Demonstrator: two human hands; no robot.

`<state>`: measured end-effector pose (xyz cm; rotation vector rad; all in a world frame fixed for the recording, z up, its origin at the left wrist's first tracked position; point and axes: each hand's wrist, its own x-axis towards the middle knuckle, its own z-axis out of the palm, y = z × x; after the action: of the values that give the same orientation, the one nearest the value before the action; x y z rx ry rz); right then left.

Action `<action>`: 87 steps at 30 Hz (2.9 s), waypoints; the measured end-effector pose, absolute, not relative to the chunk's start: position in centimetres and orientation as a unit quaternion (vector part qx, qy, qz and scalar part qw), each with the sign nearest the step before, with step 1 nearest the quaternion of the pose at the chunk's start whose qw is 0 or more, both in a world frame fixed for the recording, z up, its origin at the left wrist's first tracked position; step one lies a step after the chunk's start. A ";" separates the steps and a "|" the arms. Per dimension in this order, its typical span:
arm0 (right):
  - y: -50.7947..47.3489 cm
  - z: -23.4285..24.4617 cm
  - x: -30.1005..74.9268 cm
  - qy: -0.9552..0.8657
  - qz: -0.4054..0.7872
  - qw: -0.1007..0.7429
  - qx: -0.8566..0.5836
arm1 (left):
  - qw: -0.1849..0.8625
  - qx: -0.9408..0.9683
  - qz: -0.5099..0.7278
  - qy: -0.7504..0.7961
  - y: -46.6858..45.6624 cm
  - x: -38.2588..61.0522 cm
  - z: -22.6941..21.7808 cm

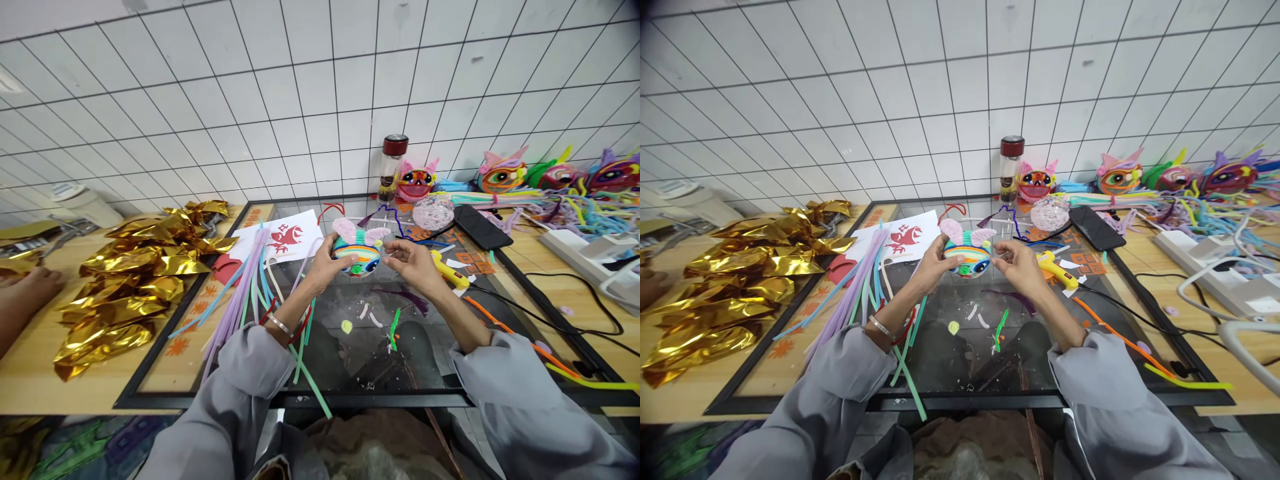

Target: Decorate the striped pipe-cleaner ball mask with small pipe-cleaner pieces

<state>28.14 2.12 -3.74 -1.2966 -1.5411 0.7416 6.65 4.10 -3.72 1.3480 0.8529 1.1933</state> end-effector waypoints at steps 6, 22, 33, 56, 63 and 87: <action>2.0 -4.1 27.8 -0.644 0.309 0.462 -0.525 | 0.531 0.576 0.501 0.367 4.1 6.6 -3.8; 1.9 -3.9 28.0 -0.628 0.394 0.456 -0.492 | 0.530 0.598 0.482 0.359 3.9 6.5 -3.9; 1.6 -3.9 27.4 -0.577 0.460 0.485 -0.470 | 0.552 0.561 0.511 0.346 4.0 6.9 -4.1; 3.3 -4.9 26.1 -0.518 0.405 0.595 -0.462 | 0.519 0.549 0.503 0.421 4.7 6.7 -4.7; 3.1 -4.5 26.2 -0.537 0.397 0.579 -0.468 | 0.535 0.498 0.527 0.433 4.6 7.0 -4.4; 0.5 -3.5 22.9 -0.827 -0.004 0.105 -0.552 | 0.602 0.388 0.544 0.437 4.7 6.5 -2.8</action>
<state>22.87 0.46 -3.47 -1.6274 -2.4373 -0.0131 6.51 4.70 -2.82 0.8987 1.0112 1.2596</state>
